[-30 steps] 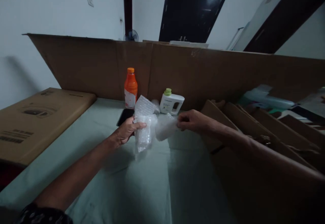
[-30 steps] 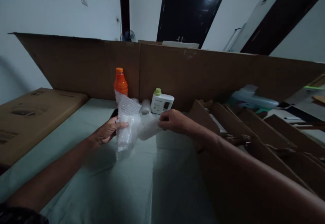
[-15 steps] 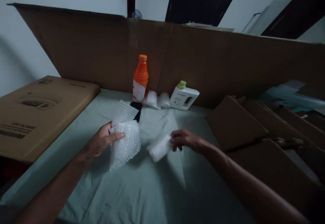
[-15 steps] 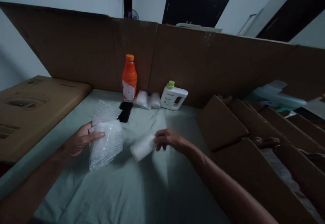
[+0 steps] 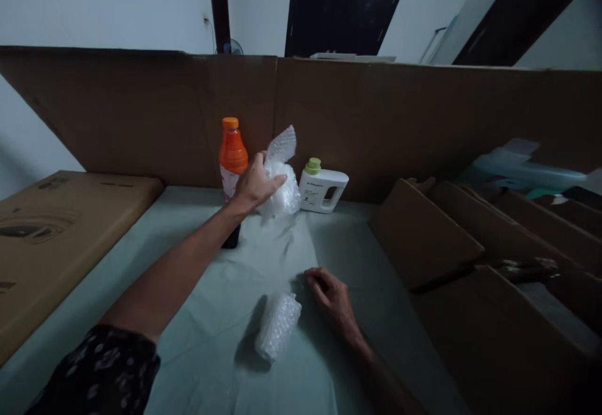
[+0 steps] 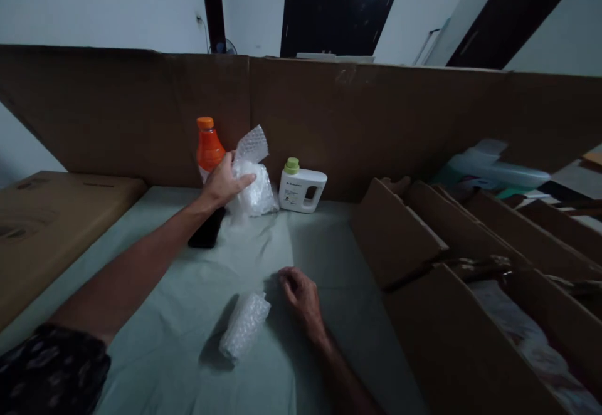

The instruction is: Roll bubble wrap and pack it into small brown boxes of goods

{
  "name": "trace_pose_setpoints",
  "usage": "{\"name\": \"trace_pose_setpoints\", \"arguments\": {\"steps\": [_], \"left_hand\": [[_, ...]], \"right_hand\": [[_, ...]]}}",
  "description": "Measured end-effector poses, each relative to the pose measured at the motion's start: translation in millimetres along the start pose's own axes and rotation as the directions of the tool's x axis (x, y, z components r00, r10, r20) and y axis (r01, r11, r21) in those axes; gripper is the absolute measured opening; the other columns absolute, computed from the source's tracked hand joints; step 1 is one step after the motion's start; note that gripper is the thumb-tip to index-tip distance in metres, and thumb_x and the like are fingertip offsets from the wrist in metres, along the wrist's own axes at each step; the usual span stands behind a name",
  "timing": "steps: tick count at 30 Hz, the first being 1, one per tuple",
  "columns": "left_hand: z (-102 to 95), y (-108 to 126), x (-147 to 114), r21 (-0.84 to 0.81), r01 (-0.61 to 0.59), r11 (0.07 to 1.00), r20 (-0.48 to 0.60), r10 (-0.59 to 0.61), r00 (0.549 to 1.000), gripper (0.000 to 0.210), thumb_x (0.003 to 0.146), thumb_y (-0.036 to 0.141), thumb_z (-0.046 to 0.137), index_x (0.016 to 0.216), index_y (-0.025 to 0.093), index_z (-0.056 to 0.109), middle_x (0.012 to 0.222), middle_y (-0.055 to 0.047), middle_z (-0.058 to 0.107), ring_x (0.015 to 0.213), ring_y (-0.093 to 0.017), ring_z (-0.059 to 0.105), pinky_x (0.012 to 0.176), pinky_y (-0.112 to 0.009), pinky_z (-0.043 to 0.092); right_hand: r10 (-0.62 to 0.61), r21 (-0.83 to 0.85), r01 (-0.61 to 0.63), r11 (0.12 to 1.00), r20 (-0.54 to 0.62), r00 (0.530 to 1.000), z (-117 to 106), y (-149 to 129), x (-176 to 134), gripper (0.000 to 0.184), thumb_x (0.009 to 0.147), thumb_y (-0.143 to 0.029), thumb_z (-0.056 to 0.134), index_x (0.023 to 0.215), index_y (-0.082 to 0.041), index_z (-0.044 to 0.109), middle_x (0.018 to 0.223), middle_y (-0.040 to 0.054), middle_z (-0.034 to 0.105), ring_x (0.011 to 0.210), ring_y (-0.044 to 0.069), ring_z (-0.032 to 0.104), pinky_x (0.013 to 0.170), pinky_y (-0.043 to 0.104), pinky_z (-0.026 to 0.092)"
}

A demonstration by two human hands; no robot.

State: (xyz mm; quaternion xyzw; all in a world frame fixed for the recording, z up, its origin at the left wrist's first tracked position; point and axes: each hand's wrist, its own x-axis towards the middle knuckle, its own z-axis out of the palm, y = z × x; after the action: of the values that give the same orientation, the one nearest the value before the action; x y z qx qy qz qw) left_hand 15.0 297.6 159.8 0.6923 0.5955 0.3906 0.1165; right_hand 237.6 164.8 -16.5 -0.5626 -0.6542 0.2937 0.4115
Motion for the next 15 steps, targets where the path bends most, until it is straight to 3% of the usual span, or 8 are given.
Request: {"name": "trace_pose_setpoints", "arguments": {"steps": [3,5,7,12,15], "left_hand": [[51.7,-11,30,0.252,0.076,0.965,-0.012,-0.076,0.997,0.081,0.086,0.036,0.064,0.152,0.005,0.029,0.157,-0.027,0.034,0.143,-0.039,0.039,0.115,-0.052,0.034],[82.4,-22,31,0.383,0.042,0.923,0.003,-0.047,0.999,0.085,0.086,0.037,0.063,0.157,0.013,0.023,0.166,-0.024,0.013,0.150,-0.043,0.022,0.118,-0.061,0.024],[104.6,-36,25,0.452,-0.020,0.892,0.053,-0.005,0.999,0.079,0.088,0.038,0.060,0.158,0.023,0.025,0.168,-0.018,0.005,0.153,-0.043,0.012,0.117,-0.067,0.020],[126.1,-68,19,0.556,-0.085,0.827,0.261,-0.077,0.962,0.063,0.086,0.022,0.053,0.148,0.025,0.047,0.169,-0.012,0.010,0.154,-0.040,0.011,0.116,-0.072,0.014],[125.7,-75,26,0.548,-0.087,0.832,0.284,-0.087,0.955,0.065,0.084,0.025,0.056,0.148,0.025,0.047,0.168,-0.014,0.013,0.153,-0.041,0.014,0.116,-0.073,0.011]], "right_hand": [[-0.060,0.027,0.059,0.998,0.017,0.998,-3,4,-2,0.026,0.087,-0.037,0.053,0.085,-0.018,0.072,0.081,0.0058,0.074,0.073,0.020,0.068,0.069,0.029,0.052],[-0.066,0.054,0.065,0.996,0.016,0.998,-5,8,-1,0.026,0.088,-0.035,0.052,0.084,-0.018,0.071,0.079,0.0049,0.074,0.071,0.019,0.068,0.066,0.027,0.052],[-0.066,0.075,0.065,0.995,0.012,0.998,-5,11,1,0.025,0.088,-0.034,0.052,0.084,-0.019,0.072,0.078,0.0045,0.074,0.071,0.019,0.068,0.066,0.028,0.052],[-0.062,0.092,0.062,0.994,-0.002,0.998,-4,12,2,0.024,0.087,-0.033,0.053,0.084,-0.019,0.072,0.079,0.0047,0.074,0.070,0.019,0.068,0.066,0.028,0.053],[-0.055,0.089,0.054,0.995,0.004,0.998,-5,9,2,0.023,0.088,-0.032,0.053,0.084,-0.020,0.072,0.079,0.0043,0.074,0.071,0.019,0.068,0.066,0.028,0.053]]}}
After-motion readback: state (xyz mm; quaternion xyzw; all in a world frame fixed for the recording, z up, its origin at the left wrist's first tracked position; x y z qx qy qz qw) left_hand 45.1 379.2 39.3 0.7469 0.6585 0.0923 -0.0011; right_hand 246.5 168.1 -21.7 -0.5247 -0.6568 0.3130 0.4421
